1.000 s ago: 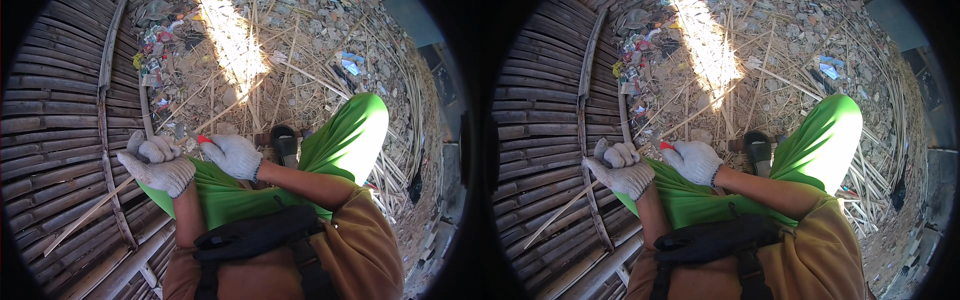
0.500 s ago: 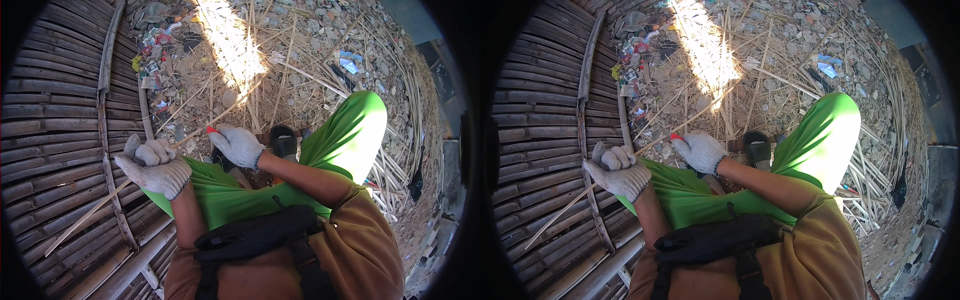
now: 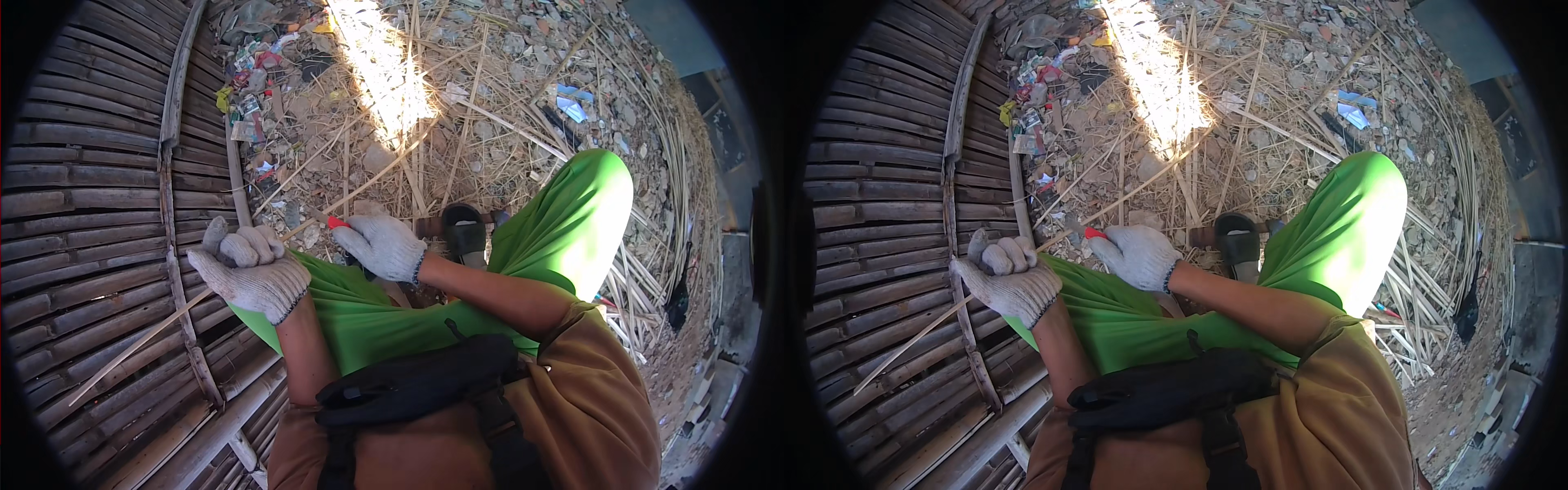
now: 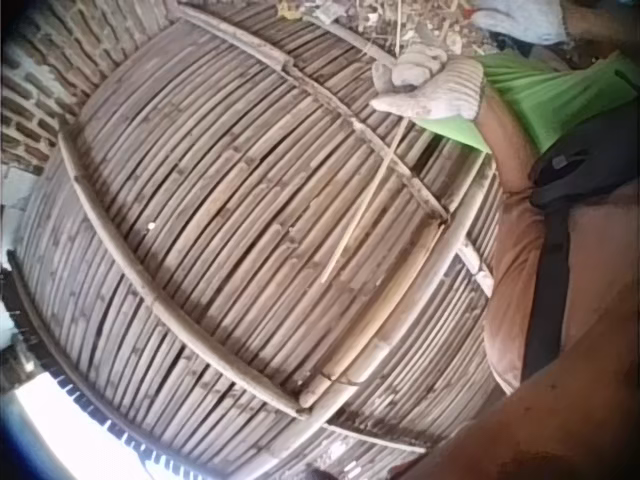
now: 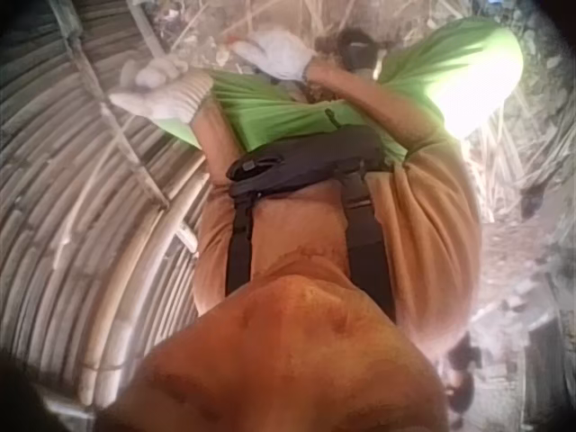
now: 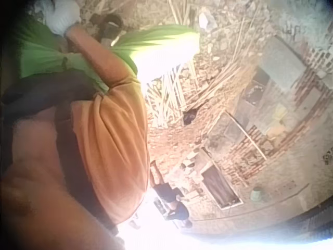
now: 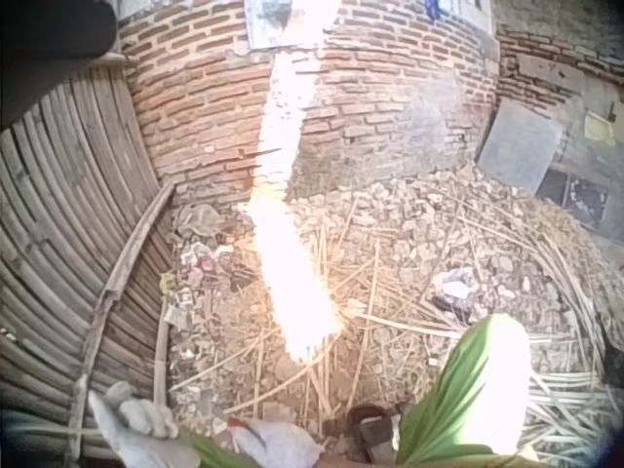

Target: The person uses a small red blade to shave and smooth a thin bamboo strip held in their gloved hands, repeatedly sliding the blade along the length of the material.

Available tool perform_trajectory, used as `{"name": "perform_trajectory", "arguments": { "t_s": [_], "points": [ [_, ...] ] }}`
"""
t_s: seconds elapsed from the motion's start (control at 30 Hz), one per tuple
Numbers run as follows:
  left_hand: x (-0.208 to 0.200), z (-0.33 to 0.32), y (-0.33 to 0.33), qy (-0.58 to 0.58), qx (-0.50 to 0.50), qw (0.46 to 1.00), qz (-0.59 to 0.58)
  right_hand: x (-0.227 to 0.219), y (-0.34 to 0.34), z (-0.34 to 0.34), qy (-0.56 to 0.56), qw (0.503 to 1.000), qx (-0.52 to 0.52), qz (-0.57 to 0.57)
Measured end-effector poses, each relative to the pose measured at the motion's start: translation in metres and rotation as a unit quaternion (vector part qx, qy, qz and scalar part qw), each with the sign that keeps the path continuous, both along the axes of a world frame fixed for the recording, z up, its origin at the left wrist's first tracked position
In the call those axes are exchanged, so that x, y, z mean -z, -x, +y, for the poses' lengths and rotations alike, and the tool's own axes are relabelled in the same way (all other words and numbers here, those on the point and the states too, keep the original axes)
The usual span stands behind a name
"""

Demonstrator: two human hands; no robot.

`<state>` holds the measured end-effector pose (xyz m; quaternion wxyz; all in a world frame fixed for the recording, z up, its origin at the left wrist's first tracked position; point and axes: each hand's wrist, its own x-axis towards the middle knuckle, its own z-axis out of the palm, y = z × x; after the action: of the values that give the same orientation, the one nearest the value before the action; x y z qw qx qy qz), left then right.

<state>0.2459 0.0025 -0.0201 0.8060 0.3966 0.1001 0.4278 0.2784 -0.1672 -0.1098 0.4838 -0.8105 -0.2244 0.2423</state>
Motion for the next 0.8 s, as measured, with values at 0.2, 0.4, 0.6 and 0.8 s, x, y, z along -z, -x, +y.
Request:
{"name": "perform_trajectory", "arguments": {
  "t_s": [0.2,0.4,0.6,0.8],
  "points": [
    [-0.001,0.001,0.0,0.007,-0.004,1.0,0.0,0.02,-0.004,0.0,-0.009,0.997,0.037,-0.072],
    [-0.015,0.004,0.0,-0.031,-0.024,0.999,0.001,0.054,-0.027,-0.017,0.002,0.999,0.047,0.015],
    [-0.01,0.001,0.0,-0.024,-0.024,0.999,-0.004,0.02,-0.011,-0.002,-0.036,0.999,0.019,-0.014],
    [-0.005,0.008,0.003,-0.009,-0.036,0.999,0.017,0.013,-0.008,0.002,-0.013,0.999,-0.017,-0.046]
  ]
}}
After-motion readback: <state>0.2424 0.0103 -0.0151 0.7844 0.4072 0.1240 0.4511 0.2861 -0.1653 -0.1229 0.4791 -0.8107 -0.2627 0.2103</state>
